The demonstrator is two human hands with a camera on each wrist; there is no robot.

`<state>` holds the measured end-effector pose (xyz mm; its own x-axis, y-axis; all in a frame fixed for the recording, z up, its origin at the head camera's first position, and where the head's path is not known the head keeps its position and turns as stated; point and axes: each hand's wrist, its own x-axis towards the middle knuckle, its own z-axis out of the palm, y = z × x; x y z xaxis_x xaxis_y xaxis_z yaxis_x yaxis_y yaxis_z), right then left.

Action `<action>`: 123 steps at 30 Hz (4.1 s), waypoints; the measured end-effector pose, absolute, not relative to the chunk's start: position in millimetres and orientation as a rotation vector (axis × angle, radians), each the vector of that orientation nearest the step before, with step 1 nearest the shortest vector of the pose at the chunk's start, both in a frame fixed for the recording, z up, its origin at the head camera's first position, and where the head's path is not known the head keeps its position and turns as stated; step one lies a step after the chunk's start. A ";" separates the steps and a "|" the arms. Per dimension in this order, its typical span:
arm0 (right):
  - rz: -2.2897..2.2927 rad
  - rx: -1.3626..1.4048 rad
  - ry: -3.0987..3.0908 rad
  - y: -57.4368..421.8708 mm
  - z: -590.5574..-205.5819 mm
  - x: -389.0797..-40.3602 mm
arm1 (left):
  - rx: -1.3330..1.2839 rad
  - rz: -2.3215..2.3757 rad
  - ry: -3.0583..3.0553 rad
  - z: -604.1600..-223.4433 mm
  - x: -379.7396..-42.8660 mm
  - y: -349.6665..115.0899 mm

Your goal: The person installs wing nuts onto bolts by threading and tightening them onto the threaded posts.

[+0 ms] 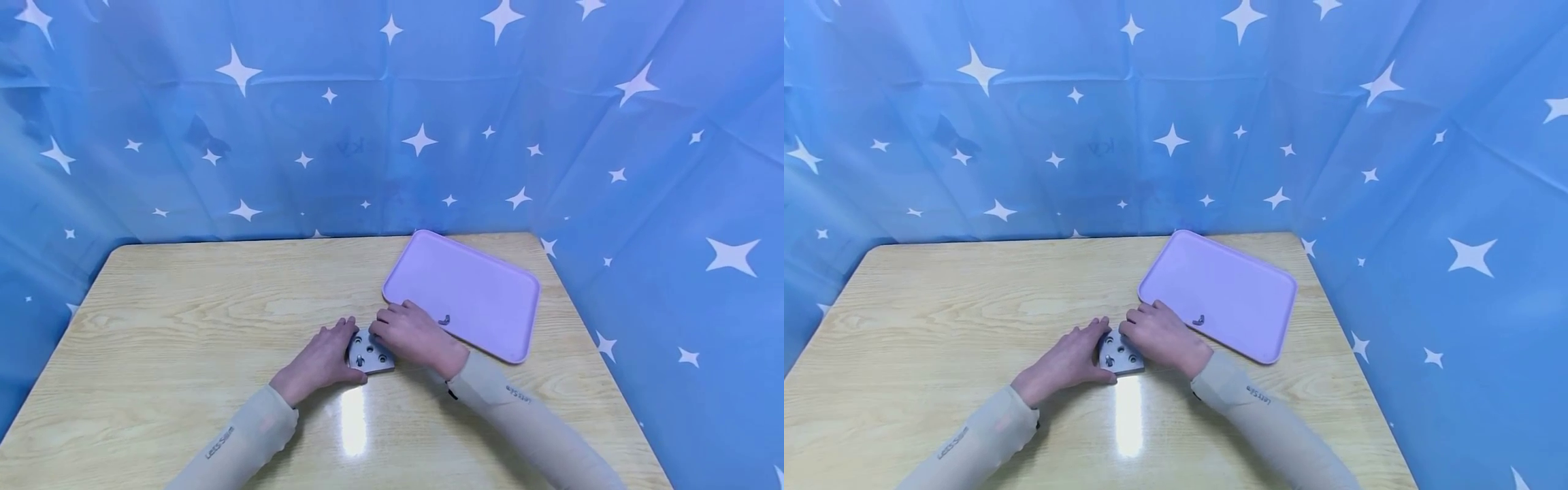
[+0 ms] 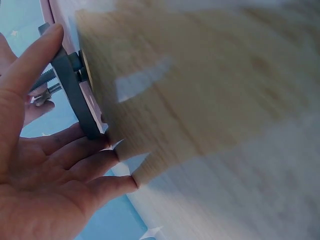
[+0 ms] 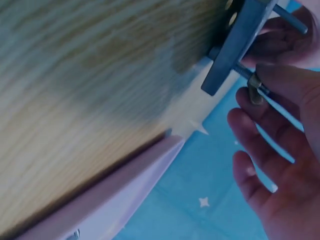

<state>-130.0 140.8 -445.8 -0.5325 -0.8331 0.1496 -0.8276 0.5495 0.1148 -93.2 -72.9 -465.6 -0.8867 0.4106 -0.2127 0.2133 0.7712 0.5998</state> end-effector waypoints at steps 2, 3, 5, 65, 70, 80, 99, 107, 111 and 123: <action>-0.016 1.376 -2.614 138.1 -447.2 -129.2 | 0.478 0.834 2.636 -465.8 -93.0 -73.4; 0.000 1.363 -2.624 137.1 -447.4 -128.7 | 0.479 0.838 2.637 -466.0 -92.8 -73.5; 0.029 1.333 -2.651 135.6 -447.6 -127.5 | 0.481 0.838 2.637 -466.2 -92.3 -73.6; 0.119 1.469 -2.673 148.8 -444.9 -126.2 | 0.461 0.874 2.665 -470.8 -85.2 -72.9; -0.023 1.589 -2.665 153.3 -440.4 -127.5 | 0.463 0.868 2.668 -471.4 -85.7 -73.3; -0.076 1.508 -2.596 153.3 -444.2 -129.1 | 0.467 0.879 2.660 -467.6 -86.9 -73.8; 0.120 1.217 -2.615 134.3 -460.9 -117.4 | 0.461 0.872 2.663 -471.7 -85.8 -72.7; 0.190 1.141 -2.723 133.3 -454.8 -114.3 | 0.478 0.877 2.668 -471.6 -84.4 -73.2; 0.152 1.285 -2.745 144.9 -442.3 -119.5 | 0.479 0.872 2.663 -471.0 -84.4 -73.2; -0.096 1.570 -2.654 151.6 -433.0 -130.8 | 0.461 0.875 2.627 -468.8 -87.6 -74.0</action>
<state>-130.8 151.6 -433.0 -0.4809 -0.8766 0.0173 -0.8731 0.4806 0.0824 -87.6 -74.0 -468.8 -0.8920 0.4015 -0.2076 0.1969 0.7586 0.6211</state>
